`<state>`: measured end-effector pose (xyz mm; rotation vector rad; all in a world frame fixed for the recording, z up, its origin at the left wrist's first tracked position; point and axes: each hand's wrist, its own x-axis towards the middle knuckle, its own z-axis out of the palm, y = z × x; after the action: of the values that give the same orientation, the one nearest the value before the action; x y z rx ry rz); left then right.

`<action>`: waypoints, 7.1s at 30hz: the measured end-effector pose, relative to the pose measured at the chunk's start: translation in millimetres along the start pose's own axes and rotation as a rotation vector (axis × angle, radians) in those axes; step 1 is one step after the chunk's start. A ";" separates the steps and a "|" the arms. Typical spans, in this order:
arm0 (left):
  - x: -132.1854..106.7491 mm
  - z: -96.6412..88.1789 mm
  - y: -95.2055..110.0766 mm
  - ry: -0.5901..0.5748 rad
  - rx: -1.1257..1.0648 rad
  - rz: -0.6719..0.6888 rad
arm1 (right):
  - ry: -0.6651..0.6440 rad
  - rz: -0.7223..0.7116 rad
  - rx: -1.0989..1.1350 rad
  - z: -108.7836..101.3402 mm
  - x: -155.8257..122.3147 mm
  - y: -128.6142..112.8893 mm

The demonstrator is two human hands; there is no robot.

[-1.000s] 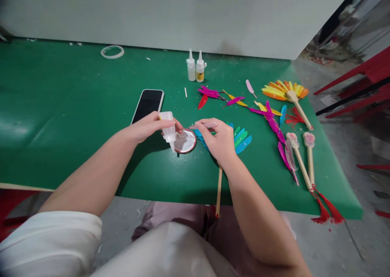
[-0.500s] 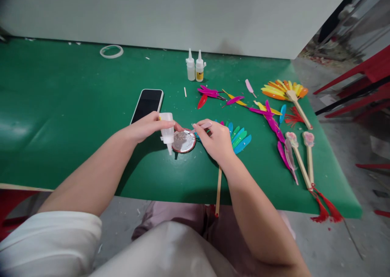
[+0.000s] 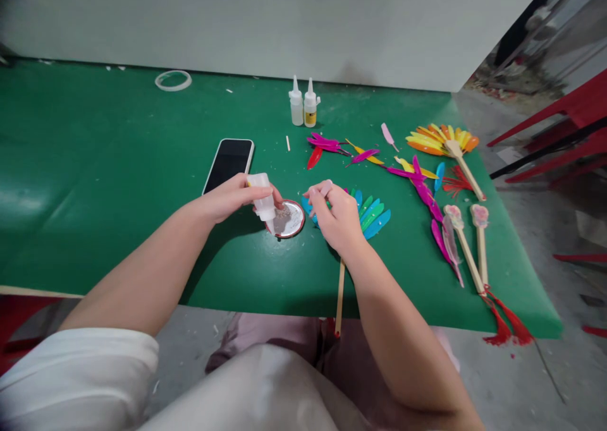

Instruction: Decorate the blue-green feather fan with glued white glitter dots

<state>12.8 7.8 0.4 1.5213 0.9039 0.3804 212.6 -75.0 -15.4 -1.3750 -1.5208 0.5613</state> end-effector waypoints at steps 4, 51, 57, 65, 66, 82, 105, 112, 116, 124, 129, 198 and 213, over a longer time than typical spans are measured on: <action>-0.9 1.7 -2.5 -0.031 -0.100 0.025 | -0.071 -0.034 -0.032 2.2 1.3 -1.3; 5.9 -2.1 2.6 0.366 -0.337 0.124 | -0.360 -0.129 -0.218 10.6 -2.4 2.1; 5.8 -2.3 2.1 0.345 -0.375 0.138 | -0.363 -0.088 -0.203 10.8 -3.0 1.2; 6.1 -3.3 0.8 0.342 -0.327 0.139 | -0.350 -0.099 -0.142 11.5 -2.3 5.5; 6.2 -3.4 0.6 0.340 -0.325 0.141 | -0.355 -0.101 -0.141 11.4 -2.6 5.8; 5.7 -2.9 1.5 0.341 -0.404 0.132 | -0.361 -0.178 -0.225 11.1 -4.8 2.6; 7.3 -1.3 1.7 0.333 -0.448 0.155 | -0.473 -0.241 -0.401 13.6 -8.5 1.6; 9.1 -1.8 -3.9 0.366 -0.389 0.181 | -0.363 -0.225 -0.247 9.5 -3.9 9.4; 9.9 -1.1 -7.1 0.445 -0.324 0.215 | -0.275 -0.216 -0.202 6.2 -1.8 4.9; 0.5 8.3 -3.8 0.557 -0.068 0.365 | -0.063 -0.099 -0.066 -12.4 -6.2 -19.1; -3.9 10.6 -3.2 0.586 0.019 0.428 | 0.000 -0.006 -0.069 -19.7 -16.5 -24.5; 12.6 3.3 -7.5 0.484 -0.450 0.143 | -0.190 -0.111 -0.129 3.5 -33.4 -6.9; 7.0 14.5 2.0 0.458 -0.571 0.081 | 0.212 0.153 0.343 -4.5 -27.7 -13.4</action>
<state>28.0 3.1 -2.2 0.9540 0.9758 0.9843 207.0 -105.4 -11.9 -1.2439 -1.0976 0.7111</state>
